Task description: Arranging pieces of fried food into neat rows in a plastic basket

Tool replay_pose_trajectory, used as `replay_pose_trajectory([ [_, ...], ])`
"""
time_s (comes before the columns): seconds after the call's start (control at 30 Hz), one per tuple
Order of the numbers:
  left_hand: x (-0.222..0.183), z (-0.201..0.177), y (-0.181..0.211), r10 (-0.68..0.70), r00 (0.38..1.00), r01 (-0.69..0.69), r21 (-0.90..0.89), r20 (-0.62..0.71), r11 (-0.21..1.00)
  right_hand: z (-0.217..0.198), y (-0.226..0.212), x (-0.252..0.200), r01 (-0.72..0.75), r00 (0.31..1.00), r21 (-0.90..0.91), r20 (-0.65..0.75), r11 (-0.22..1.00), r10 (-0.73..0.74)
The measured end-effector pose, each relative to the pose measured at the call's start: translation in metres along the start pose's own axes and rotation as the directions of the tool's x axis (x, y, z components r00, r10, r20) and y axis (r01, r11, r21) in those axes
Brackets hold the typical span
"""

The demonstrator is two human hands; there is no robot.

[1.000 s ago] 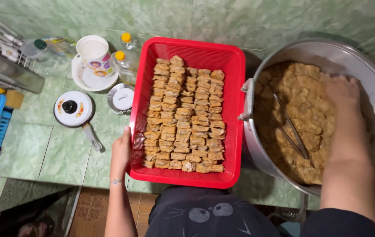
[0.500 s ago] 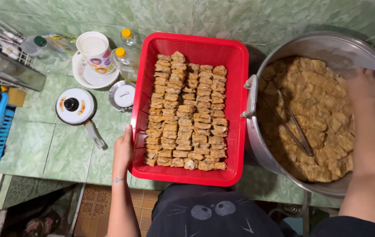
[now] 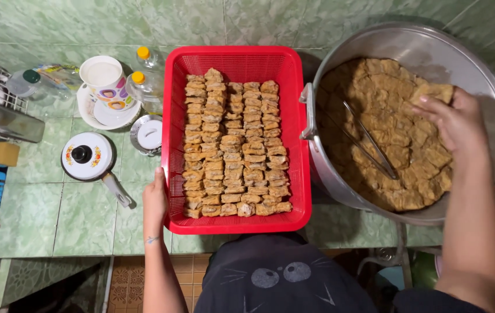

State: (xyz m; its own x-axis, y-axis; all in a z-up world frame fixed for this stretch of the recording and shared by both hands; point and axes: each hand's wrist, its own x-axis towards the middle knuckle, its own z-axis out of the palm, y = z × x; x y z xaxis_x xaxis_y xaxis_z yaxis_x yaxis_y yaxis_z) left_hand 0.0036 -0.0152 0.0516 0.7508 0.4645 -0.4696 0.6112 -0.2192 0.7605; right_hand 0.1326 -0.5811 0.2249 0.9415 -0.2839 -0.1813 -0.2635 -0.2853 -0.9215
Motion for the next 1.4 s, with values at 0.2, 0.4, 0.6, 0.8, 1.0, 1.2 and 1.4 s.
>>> replay_pose_trajectory([
  [0.2,-0.007,-0.002,0.003,0.058,0.998,-0.058,0.002,-0.012,0.998,0.054,-0.025,-0.078,0.064,0.988,0.33,0.111,0.942,-0.106],
  [0.4,0.024,0.006,-0.037,0.131,0.991,-0.129,0.05,-0.041,0.99,0.13,0.024,-0.108,0.118,0.922,0.728,0.173,0.675,-0.347],
  [0.6,0.026,0.008,-0.04,0.17,0.984,-0.168,0.042,-0.053,0.985,0.205,0.079,-0.122,0.246,0.856,0.681,0.181,0.69,-0.484],
  [0.8,0.03,0.008,-0.044,0.136,0.989,-0.133,0.07,-0.051,0.989,0.245,0.101,-0.127,0.223,0.854,0.589,0.266,0.776,-0.447],
  [1.0,0.035,0.009,-0.05,0.131,0.99,-0.126,0.082,-0.059,0.989,0.255,0.111,-0.108,0.282,0.86,0.528,0.232,0.801,-0.455],
  [1.2,0.032,0.011,-0.049,0.15,0.986,-0.146,0.055,-0.076,0.988,0.262,0.121,-0.106,0.247,0.879,0.543,0.223,0.803,-0.421],
  [1.4,0.03,0.011,-0.045,0.151,0.986,-0.146,0.066,-0.074,0.987,0.264,0.152,-0.094,0.127,0.924,0.593,0.219,0.795,-0.312],
])
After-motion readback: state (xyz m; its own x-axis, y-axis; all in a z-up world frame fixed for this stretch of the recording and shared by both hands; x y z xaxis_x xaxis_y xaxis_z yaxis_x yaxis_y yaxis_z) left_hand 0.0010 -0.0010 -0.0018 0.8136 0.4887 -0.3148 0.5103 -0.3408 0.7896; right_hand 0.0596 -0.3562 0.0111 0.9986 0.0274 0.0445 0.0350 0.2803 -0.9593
